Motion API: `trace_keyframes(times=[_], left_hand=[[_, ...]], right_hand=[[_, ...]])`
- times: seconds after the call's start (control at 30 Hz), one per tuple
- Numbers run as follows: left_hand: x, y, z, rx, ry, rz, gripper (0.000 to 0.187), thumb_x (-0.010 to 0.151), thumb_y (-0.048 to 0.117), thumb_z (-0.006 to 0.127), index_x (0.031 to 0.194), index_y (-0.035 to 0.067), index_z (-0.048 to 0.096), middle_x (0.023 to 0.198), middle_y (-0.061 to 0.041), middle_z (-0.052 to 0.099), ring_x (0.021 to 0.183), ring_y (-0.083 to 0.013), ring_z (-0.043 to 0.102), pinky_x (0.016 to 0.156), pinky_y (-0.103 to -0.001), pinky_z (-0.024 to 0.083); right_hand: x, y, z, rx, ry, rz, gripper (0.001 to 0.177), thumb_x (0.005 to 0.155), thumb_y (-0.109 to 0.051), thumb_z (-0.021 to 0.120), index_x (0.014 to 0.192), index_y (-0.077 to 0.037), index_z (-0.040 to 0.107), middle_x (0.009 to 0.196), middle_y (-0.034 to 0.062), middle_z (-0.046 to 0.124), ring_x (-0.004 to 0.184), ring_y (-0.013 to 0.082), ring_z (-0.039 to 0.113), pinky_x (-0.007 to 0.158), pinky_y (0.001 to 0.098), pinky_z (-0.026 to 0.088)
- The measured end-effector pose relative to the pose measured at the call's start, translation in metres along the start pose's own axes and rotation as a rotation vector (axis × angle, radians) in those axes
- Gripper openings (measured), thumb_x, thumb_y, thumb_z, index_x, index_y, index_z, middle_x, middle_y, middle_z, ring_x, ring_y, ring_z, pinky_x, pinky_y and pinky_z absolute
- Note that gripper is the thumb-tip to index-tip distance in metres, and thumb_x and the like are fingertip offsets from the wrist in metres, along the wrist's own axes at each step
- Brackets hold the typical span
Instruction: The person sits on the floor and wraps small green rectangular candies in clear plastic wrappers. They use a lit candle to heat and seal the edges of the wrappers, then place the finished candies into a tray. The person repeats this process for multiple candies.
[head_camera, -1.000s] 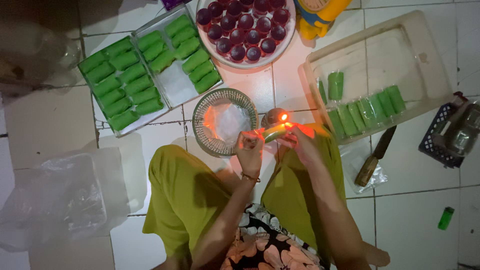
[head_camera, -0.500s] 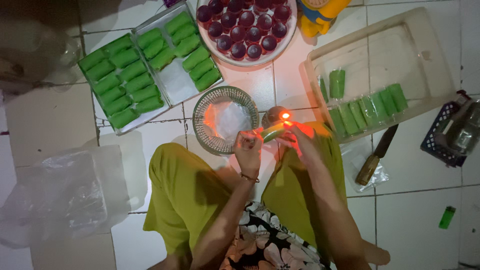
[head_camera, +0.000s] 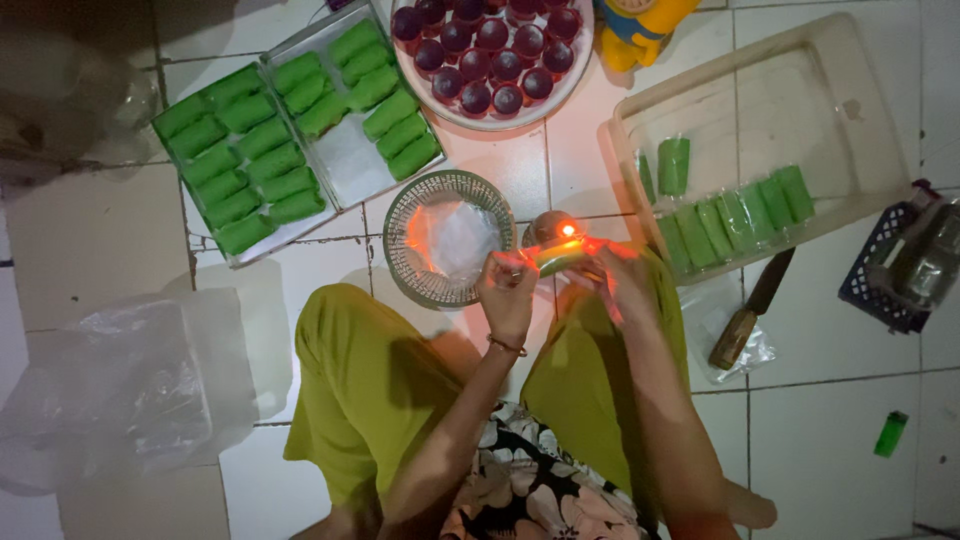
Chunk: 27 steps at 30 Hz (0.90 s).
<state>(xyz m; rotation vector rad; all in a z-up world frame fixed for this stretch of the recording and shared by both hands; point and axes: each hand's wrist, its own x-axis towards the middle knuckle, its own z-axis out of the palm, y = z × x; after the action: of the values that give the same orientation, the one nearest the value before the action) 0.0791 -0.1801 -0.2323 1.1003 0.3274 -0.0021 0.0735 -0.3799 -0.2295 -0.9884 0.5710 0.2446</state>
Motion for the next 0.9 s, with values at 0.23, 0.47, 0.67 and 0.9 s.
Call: trace_keyframes(times=[0.23,0.47,0.67,0.9], left_hand=[[0.004,0.009,0.017,0.062,-0.016,-0.025,0.024,0.096,-0.011,0.073,0.097,0.006,0.055,0.103,-0.002,0.067,0.092,-0.0072,0.064,0.077,-0.025,0.056],[0.0,0.008,0.027,0.121,-0.059,0.032,0.027,0.092,-0.013,0.075,0.096,0.005,0.056,0.103,-0.002,0.068,0.093,-0.0085,0.065,0.083,-0.028,0.058],[-0.013,0.017,0.026,0.188,-0.067,0.04,0.024,0.098,-0.012,0.074,0.092,0.003,0.056,0.102,-0.005,0.069,0.09,-0.01,0.06,0.086,-0.031,0.06],[-0.022,0.051,0.032,0.188,-0.111,0.122,0.033,0.096,-0.011,0.076,0.087,0.005,0.048,0.106,-0.008,0.073,0.11,-0.0163,0.075,0.095,-0.033,0.061]], right_hand=[[-0.008,-0.027,0.017,-0.029,0.059,-0.021,0.032,0.111,-0.023,0.068,0.123,0.006,0.073,0.122,0.0204,0.078,0.112,0.0318,0.078,0.103,0.0536,0.067],[-0.037,-0.063,0.054,-0.272,0.292,-0.023,0.031,0.108,-0.024,0.072,0.119,0.005,0.074,0.113,0.0131,0.077,0.104,0.0238,0.079,0.097,0.0447,0.068],[-0.048,-0.058,0.052,-0.289,0.282,-0.072,0.032,0.11,-0.028,0.066,0.116,0.003,0.073,0.113,0.0112,0.075,0.104,0.021,0.079,0.092,0.0433,0.07],[-0.04,-0.041,0.025,0.084,0.199,-0.031,0.031,0.113,-0.032,0.062,0.117,-0.001,0.06,0.111,0.0125,0.07,0.102,0.0292,0.079,0.093,0.0525,0.07]])
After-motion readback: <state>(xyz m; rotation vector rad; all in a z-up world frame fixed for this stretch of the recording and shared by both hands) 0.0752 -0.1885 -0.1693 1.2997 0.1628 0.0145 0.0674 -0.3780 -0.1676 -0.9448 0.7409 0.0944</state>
